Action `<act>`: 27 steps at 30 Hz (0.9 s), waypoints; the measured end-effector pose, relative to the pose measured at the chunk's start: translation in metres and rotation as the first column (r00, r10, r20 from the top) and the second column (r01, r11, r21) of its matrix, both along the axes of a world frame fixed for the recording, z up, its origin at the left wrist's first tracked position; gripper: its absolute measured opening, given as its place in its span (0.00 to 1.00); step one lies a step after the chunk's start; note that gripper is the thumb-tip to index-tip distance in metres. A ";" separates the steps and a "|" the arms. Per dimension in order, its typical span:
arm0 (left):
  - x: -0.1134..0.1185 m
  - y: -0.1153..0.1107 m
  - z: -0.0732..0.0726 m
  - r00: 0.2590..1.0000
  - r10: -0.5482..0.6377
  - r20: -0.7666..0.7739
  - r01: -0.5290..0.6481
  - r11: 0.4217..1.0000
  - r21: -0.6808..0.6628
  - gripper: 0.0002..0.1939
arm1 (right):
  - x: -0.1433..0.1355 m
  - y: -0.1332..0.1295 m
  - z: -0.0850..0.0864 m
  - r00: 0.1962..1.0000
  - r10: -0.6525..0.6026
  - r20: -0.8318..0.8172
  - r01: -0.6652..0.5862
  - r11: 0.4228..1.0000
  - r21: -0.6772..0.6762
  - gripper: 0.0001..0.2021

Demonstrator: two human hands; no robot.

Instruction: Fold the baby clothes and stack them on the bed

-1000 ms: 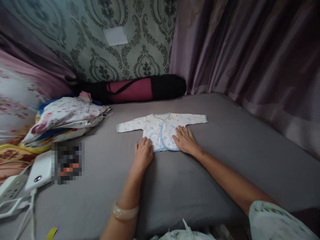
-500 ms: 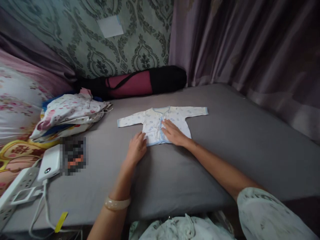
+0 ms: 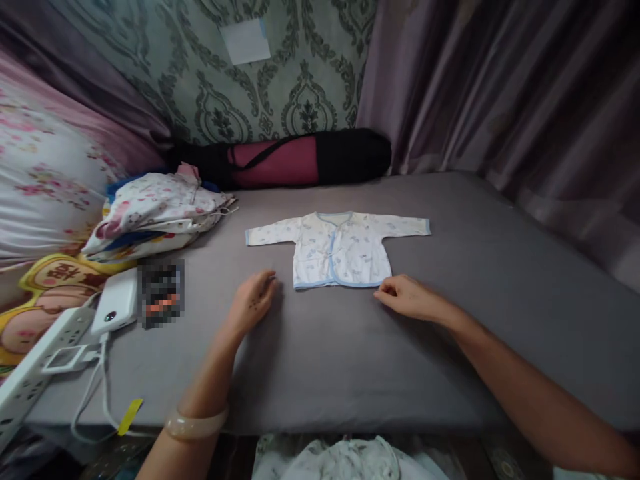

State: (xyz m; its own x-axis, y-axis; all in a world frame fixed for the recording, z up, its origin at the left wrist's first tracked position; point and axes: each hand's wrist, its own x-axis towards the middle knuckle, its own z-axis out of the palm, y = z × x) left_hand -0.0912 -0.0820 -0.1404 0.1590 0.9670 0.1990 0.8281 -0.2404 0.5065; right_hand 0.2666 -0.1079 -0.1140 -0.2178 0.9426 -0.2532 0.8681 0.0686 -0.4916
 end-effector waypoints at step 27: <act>0.124 0.078 -0.024 0.906 -0.234 -0.352 0.216 0.972 -0.090 0.31 | -0.055 0.091 -0.042 0.964 0.078 0.253 -0.157 0.939 0.306 0.27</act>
